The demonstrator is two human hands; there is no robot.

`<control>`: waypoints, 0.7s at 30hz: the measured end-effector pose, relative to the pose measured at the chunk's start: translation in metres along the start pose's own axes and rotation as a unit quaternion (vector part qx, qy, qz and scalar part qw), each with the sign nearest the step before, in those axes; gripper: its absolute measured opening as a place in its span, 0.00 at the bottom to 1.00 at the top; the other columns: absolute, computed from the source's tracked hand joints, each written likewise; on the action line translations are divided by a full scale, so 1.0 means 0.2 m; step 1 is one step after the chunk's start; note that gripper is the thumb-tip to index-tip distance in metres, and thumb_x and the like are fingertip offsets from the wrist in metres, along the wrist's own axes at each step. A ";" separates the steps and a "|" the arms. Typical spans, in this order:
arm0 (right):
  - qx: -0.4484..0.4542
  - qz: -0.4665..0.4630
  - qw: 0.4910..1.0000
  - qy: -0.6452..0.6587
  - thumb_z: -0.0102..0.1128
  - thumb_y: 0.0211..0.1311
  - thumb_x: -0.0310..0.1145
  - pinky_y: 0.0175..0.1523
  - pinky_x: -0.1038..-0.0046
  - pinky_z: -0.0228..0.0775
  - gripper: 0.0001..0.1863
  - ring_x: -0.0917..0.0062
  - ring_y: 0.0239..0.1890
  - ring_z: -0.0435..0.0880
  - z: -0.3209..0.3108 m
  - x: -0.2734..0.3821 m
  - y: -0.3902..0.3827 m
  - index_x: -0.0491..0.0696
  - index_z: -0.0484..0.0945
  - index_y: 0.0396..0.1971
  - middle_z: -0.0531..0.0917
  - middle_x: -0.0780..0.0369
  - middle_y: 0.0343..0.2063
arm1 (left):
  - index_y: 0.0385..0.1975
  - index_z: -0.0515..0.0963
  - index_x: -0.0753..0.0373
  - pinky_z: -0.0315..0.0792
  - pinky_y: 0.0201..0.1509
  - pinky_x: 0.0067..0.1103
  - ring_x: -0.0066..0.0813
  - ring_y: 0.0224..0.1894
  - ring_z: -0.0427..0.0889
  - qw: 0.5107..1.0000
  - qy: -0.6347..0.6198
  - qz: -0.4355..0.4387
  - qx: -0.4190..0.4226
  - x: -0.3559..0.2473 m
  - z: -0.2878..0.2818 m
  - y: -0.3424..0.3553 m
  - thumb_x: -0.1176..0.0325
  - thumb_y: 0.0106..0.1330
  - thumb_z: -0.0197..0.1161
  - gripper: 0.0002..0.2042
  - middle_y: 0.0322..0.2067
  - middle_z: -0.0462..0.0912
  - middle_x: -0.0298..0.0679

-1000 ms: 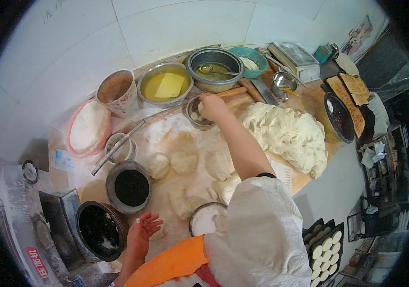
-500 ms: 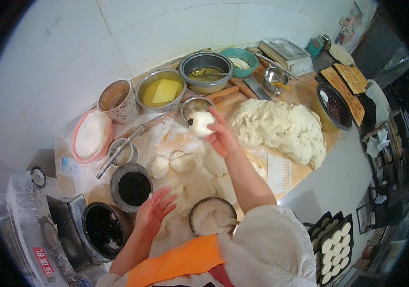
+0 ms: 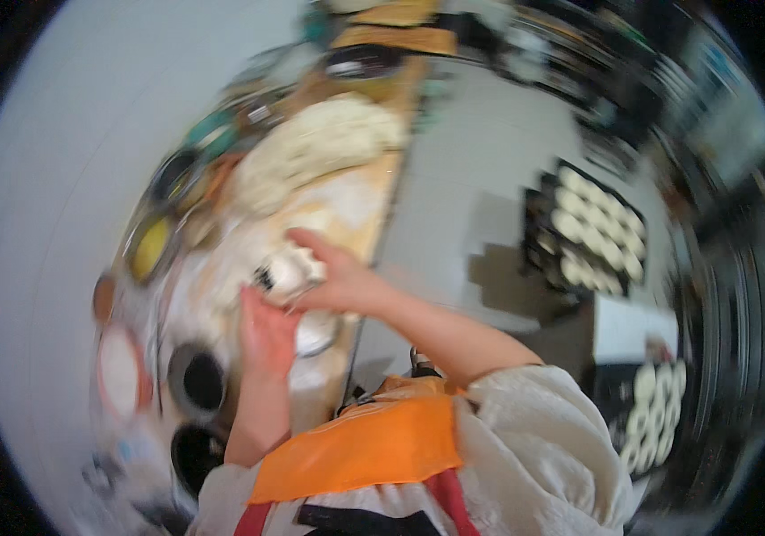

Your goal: The person prepares dough by cutting it into portions, filling some with a dark paste, shaping them into buns, and dipping others into a white powder before placing them on a baking tray.

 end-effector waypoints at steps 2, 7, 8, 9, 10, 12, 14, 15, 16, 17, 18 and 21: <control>-0.053 0.038 0.998 -0.021 0.78 0.37 0.35 0.65 0.69 0.61 0.56 0.62 0.62 0.68 -0.06 0.11 -0.23 0.46 0.54 0.69 0.66 0.53 0.64 | 0.65 0.59 0.61 0.62 0.65 0.38 0.41 0.64 0.67 0.995 0.082 -0.027 0.056 0.18 0.06 -0.05 0.47 0.73 0.42 0.29 0.63 0.66 0.44; -0.266 -0.002 0.953 -0.148 0.72 0.36 0.29 0.49 0.70 0.73 0.35 0.70 0.49 0.78 -0.41 -0.10 -0.80 0.46 0.71 0.52 0.77 0.57 0.46 | 0.71 0.49 0.56 0.68 0.61 0.41 0.45 0.67 0.61 0.948 0.107 -0.180 0.239 0.61 0.46 -0.27 0.48 0.73 0.45 0.32 0.68 0.54 0.47; -0.291 0.046 0.955 -0.041 0.71 0.37 0.29 0.46 0.71 0.74 0.33 0.72 0.46 0.79 -0.51 -0.12 -0.96 0.46 0.72 0.51 0.78 0.59 0.44 | 0.71 0.48 0.54 0.69 0.60 0.42 0.45 0.68 0.60 0.937 0.109 -0.213 0.256 0.68 0.51 -0.31 0.49 0.73 0.44 0.31 0.70 0.51 0.47; -0.310 0.084 0.945 0.071 0.71 0.38 0.28 0.43 0.72 0.76 0.31 0.74 0.44 0.80 -0.59 -0.15 -1.13 0.47 0.73 0.50 0.79 0.60 0.42 | 0.71 0.48 0.53 0.69 0.60 0.43 0.46 0.68 0.59 0.918 0.182 -0.222 0.275 0.77 0.55 -0.33 0.49 0.73 0.45 0.31 0.70 0.51 0.47; -0.397 0.045 0.916 0.033 0.70 0.41 0.27 0.36 0.76 0.76 0.28 0.80 0.38 0.80 -0.71 -0.23 -1.31 0.47 0.74 0.48 0.80 0.63 0.37 | 0.71 0.47 0.51 0.69 0.59 0.44 0.46 0.68 0.59 0.893 0.251 -0.227 0.297 0.86 0.58 -0.30 0.49 0.72 0.46 0.32 0.70 0.51 0.47; -0.488 0.116 0.860 0.095 0.74 0.36 0.34 0.44 0.73 0.76 0.31 0.77 0.39 0.81 -0.90 -0.26 -1.74 0.48 0.76 0.47 0.81 0.62 0.36 | 0.71 0.48 0.53 0.69 0.59 0.46 0.48 0.67 0.61 0.867 0.312 -0.244 0.302 1.04 0.59 -0.24 0.49 0.72 0.49 0.32 0.69 0.52 0.47; -0.594 0.093 0.796 0.074 0.73 0.38 0.32 0.45 0.74 0.76 0.30 0.77 0.38 0.80 -1.05 -0.20 -2.23 0.49 0.76 0.48 0.80 0.63 0.37 | 0.71 0.48 0.55 0.69 0.59 0.46 0.49 0.66 0.62 0.859 0.292 -0.289 0.307 1.22 0.63 -0.28 0.50 0.72 0.48 0.32 0.69 0.53 0.48; -0.658 0.148 0.734 -0.084 0.73 0.39 0.31 0.46 0.74 0.74 0.30 0.77 0.39 0.80 -1.10 -0.08 -2.47 0.48 0.76 0.48 0.80 0.63 0.36 | 0.70 0.49 0.57 0.68 0.59 0.46 0.49 0.66 0.63 0.855 0.285 -0.309 0.304 1.29 0.66 -0.31 0.51 0.72 0.48 0.31 0.69 0.54 0.48; -0.714 0.153 0.679 -0.072 0.72 0.39 0.31 0.48 0.73 0.73 0.29 0.76 0.42 0.80 -1.14 -0.12 -2.70 0.47 0.76 0.48 0.80 0.62 0.39 | 0.69 0.51 0.62 0.68 0.60 0.45 0.49 0.65 0.65 0.846 0.293 -0.323 0.306 1.37 0.73 -0.37 0.52 0.73 0.48 0.31 0.67 0.57 0.50; -0.742 0.141 0.647 -0.107 0.72 0.38 0.32 0.50 0.72 0.73 0.30 0.73 0.44 0.80 -1.20 -0.18 -2.88 0.46 0.76 0.48 0.80 0.58 0.42 | 0.68 0.52 0.63 0.69 0.59 0.44 0.49 0.64 0.66 0.831 0.307 -0.343 0.313 1.45 0.78 -0.41 0.52 0.73 0.48 0.31 0.66 0.59 0.50; -0.771 0.147 0.596 -0.171 0.73 0.37 0.32 0.52 0.71 0.72 0.31 0.68 0.46 0.81 -1.26 -0.24 -3.04 0.45 0.76 0.48 0.80 0.55 0.44 | 0.68 0.53 0.64 0.70 0.59 0.43 0.48 0.64 0.67 0.815 0.319 -0.362 0.320 1.54 0.83 -0.45 0.52 0.72 0.49 0.31 0.66 0.60 0.50; -0.733 0.215 0.582 -0.281 0.76 0.40 0.36 0.64 0.65 0.61 0.44 0.65 0.61 0.71 -1.39 -0.48 -3.31 0.43 0.65 0.61 0.71 0.51 0.59 | 0.66 0.56 0.67 0.73 0.56 0.38 0.46 0.60 0.72 0.786 0.352 -0.388 0.329 1.77 1.00 -0.59 0.53 0.72 0.50 0.30 0.62 0.66 0.50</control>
Point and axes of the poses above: each hand's wrist, its own y-axis towards the middle knuckle, its own z-axis out of the palm, x = y × z, the point moved 6 cm from there along y, towards the middle knuckle
